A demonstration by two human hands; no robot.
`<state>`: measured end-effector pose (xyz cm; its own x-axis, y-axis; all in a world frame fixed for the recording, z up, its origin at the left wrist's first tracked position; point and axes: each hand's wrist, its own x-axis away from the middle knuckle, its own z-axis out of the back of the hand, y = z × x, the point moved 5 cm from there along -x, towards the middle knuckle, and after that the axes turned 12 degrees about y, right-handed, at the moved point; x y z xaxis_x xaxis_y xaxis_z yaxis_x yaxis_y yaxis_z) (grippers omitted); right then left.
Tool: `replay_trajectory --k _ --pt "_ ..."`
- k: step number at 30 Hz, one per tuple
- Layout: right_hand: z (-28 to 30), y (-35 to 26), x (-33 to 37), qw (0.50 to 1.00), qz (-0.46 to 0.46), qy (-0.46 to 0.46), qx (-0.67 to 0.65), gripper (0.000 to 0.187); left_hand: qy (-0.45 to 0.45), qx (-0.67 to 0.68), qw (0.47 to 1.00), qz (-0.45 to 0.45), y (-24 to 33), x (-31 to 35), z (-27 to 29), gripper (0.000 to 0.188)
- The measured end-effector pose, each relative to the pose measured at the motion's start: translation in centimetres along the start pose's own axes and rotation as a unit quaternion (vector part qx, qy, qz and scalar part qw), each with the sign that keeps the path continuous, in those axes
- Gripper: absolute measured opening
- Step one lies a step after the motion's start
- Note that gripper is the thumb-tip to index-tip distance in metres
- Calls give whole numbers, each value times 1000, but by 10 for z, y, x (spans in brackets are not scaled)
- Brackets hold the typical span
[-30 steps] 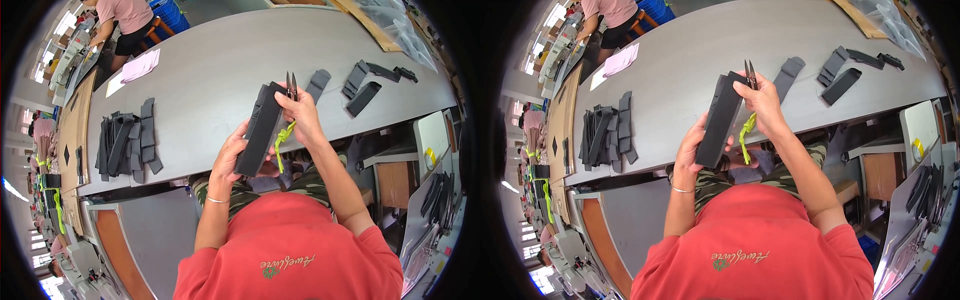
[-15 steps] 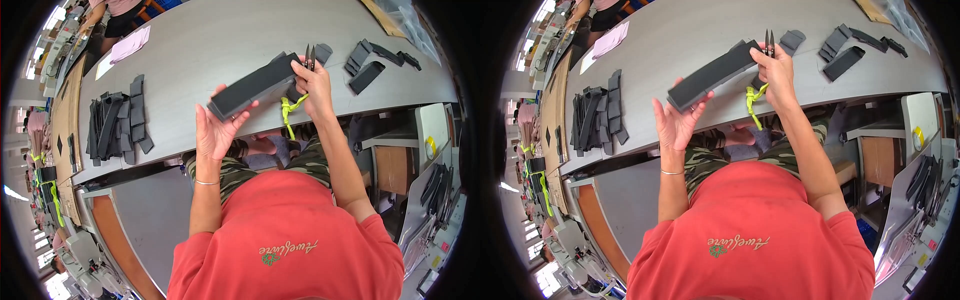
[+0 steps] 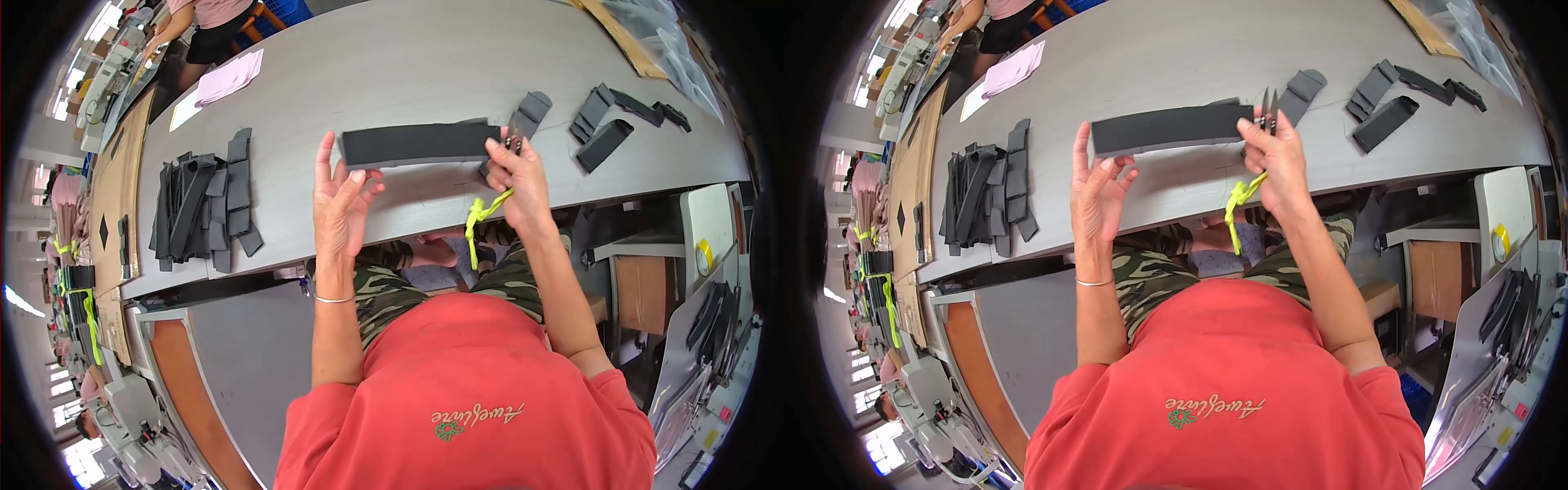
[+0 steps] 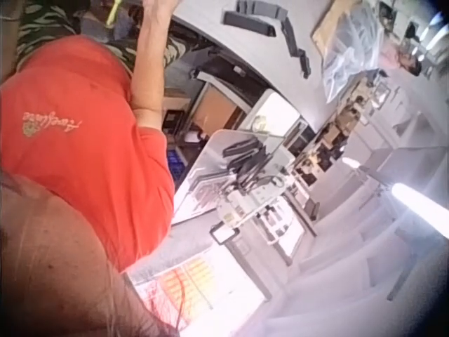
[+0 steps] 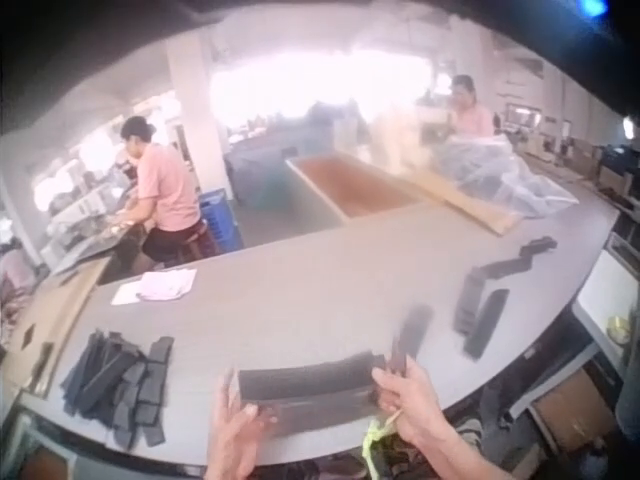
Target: Trimming loose threads and excess material from black fabric components using thread snips.
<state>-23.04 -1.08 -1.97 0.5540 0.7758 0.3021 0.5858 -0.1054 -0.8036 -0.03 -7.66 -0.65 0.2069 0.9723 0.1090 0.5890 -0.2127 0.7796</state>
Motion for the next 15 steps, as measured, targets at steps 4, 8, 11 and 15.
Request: replay_trajectory --k 4,8,11,15 --pt "2 -19 -13 999 23 10 43 16 -62 -139 988 35 -3 1 2 52" --pt "-8 -30 -23 994 55 -4 93 19 -177 -203 959 90 -11 15 -12 42" --pt "-23 -35 -27 982 91 -29 162 16 -197 -202 956 79 -15 20 -17 43" --pt "-46 -34 -21 967 122 -60 216 14 -179 -194 960 95 -11 31 -28 49"
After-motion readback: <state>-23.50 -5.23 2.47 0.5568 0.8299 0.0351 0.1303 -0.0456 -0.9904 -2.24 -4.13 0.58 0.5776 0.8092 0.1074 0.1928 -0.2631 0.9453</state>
